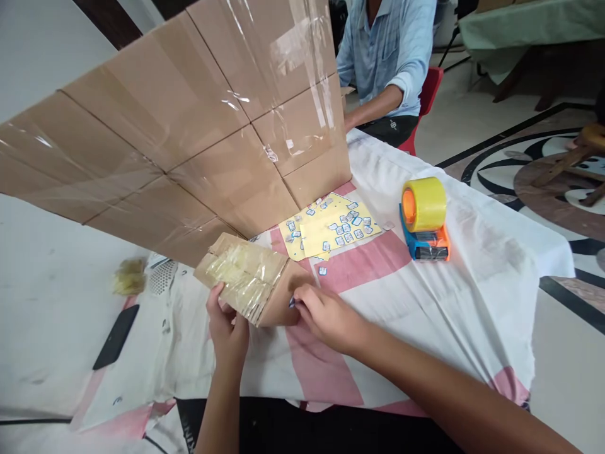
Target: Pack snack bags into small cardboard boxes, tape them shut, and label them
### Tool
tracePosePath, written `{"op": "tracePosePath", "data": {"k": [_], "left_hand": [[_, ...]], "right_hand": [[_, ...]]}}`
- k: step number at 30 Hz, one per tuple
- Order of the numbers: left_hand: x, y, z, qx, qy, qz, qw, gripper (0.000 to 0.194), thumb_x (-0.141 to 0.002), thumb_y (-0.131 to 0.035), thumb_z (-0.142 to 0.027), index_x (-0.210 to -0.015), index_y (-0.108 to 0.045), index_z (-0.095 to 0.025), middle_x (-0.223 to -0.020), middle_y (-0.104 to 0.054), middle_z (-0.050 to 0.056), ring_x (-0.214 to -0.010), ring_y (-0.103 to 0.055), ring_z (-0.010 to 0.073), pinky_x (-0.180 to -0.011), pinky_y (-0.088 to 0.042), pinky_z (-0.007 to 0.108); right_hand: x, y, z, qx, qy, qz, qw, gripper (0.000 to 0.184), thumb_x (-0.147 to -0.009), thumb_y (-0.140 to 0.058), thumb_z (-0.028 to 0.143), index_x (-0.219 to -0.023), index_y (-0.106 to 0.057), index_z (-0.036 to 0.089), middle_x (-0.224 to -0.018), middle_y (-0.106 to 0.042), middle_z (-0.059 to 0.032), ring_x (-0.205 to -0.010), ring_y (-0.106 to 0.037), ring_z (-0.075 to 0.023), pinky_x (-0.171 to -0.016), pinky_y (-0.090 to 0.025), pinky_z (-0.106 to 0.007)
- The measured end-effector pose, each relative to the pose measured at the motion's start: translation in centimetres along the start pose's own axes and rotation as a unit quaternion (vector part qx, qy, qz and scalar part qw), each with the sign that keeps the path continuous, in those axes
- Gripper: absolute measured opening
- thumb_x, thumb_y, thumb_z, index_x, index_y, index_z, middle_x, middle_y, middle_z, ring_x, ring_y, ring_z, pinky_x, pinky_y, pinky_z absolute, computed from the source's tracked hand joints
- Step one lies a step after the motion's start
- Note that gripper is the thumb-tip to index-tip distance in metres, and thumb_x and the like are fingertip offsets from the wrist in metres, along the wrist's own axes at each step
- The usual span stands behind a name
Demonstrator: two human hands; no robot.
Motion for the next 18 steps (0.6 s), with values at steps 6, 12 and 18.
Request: {"op": "tracePosePath", "data": {"k": [6, 12, 18], "left_hand": [[-0.1, -0.1, 0.0, 0.018, 0.001, -0.002, 1.000, 0.063, -0.085, -0.064, -0.028, -0.144, -0.045, -0.020, -0.088, -0.070, 0.002, -0.073, -0.066, 0.0162, -0.062, -0.049, 0.024], [-0.1, -0.1, -0.1, 0.009, 0.006, 0.002, 1.000, 0.066, -0.084, -0.065, -0.030, -0.146, -0.043, -0.020, -0.093, -0.069, 0.004, -0.074, -0.066, 0.0164, -0.061, -0.047, 0.024], [-0.2, -0.3, -0.5, 0.003, -0.024, 0.003, 1.000, 0.064, -0.084, -0.062, -0.026, -0.144, -0.043, -0.018, -0.074, -0.065, -0.004, -0.061, -0.058, 0.0129, -0.061, -0.044, 0.023]], "right_hand": [[-0.3, 0.5, -0.2, 0.012, 0.002, -0.030, 0.999, 0.016, -0.100, -0.051, 0.013, -0.110, -0.047, 0.024, -0.098, -0.069, -0.0053, -0.084, -0.070, -0.0203, -0.071, -0.055, -0.031], [-0.5, 0.5, 0.6, 0.025, 0.051, -0.039, 0.998, 0.011, -0.102, -0.048, 0.015, -0.108, -0.049, 0.024, -0.096, -0.069, -0.0056, -0.085, -0.069, -0.0197, -0.074, -0.056, -0.032], [-0.7, 0.9, 1.4, 0.044, 0.078, -0.062, 0.994, 0.010, -0.102, -0.048, 0.014, -0.105, -0.049, 0.023, -0.092, -0.068, -0.0049, -0.080, -0.067, -0.0190, -0.070, -0.055, -0.031]]}}
Point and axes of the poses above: each hand's wrist, its own x-axis away from the middle knuckle, its own y-axis out of the back of the hand, z = x × y, the point moved 9 cm from there along -x, towards the middle knuckle
